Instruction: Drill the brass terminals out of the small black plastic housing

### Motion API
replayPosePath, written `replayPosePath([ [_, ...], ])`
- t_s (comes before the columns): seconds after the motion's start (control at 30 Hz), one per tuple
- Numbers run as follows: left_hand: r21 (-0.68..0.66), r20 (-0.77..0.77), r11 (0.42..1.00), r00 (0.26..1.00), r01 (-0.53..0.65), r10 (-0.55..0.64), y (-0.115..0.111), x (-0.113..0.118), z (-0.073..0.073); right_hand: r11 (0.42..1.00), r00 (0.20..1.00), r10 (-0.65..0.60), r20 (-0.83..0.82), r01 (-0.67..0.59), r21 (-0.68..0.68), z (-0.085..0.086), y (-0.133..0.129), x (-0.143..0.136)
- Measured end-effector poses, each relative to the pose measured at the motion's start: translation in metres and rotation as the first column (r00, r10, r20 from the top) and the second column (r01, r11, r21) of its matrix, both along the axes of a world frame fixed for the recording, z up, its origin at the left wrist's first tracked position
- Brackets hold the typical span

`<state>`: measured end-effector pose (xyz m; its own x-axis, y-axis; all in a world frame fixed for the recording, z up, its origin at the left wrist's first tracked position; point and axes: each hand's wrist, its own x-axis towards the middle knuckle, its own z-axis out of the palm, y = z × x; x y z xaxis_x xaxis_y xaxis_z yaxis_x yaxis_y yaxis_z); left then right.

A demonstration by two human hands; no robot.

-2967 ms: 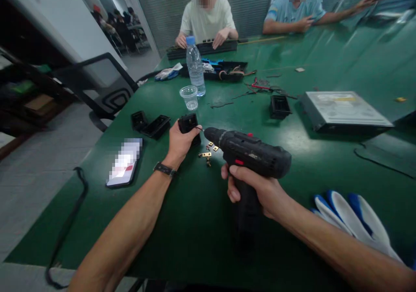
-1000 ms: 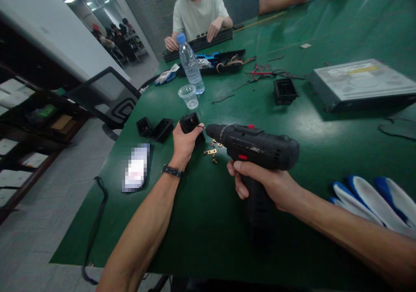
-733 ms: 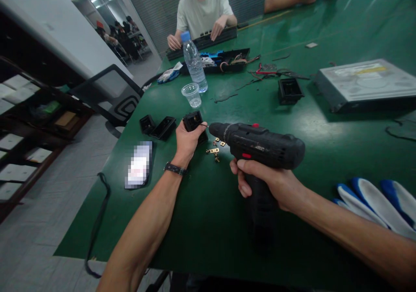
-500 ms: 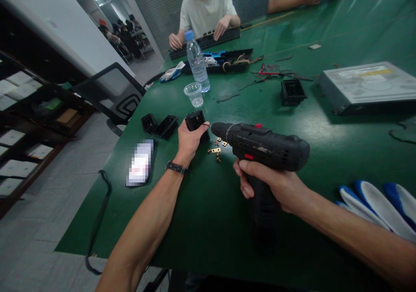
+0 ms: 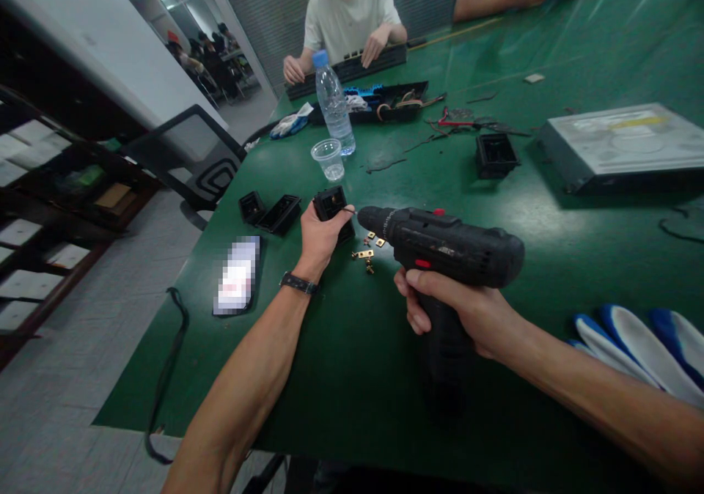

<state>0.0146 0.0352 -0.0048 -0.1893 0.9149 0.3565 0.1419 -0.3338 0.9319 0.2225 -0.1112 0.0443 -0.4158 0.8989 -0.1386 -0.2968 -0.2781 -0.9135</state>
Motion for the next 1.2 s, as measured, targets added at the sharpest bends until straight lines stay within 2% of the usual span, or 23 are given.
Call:
replayPosePath([
  [0.3, -0.012, 0.008, 1.000, 1.000, 0.006, -0.006, -0.0017, 0.0013, 0.0035, 1.000, 1.000, -0.012, 0.024, 0.011, 0.002, -0.0030, 0.0004, 0.0007],
  [0.63, 0.009, 0.003, 1.000, 1.000, 0.008, -0.008, -0.0003, 0.0012, 0.0016, 1.000, 0.999, -0.011, 0.034, 0.010, 0.023, 0.0025, -0.0005, 0.0006],
  [1.2, 0.028, -0.009, 1.000, 1.000, 0.011, -0.011, 0.0004, -0.0002, -0.0008, 1.000, 1.000, -0.007, -0.020, 0.007, 0.014, -0.0010, 0.0009, 0.0001],
])
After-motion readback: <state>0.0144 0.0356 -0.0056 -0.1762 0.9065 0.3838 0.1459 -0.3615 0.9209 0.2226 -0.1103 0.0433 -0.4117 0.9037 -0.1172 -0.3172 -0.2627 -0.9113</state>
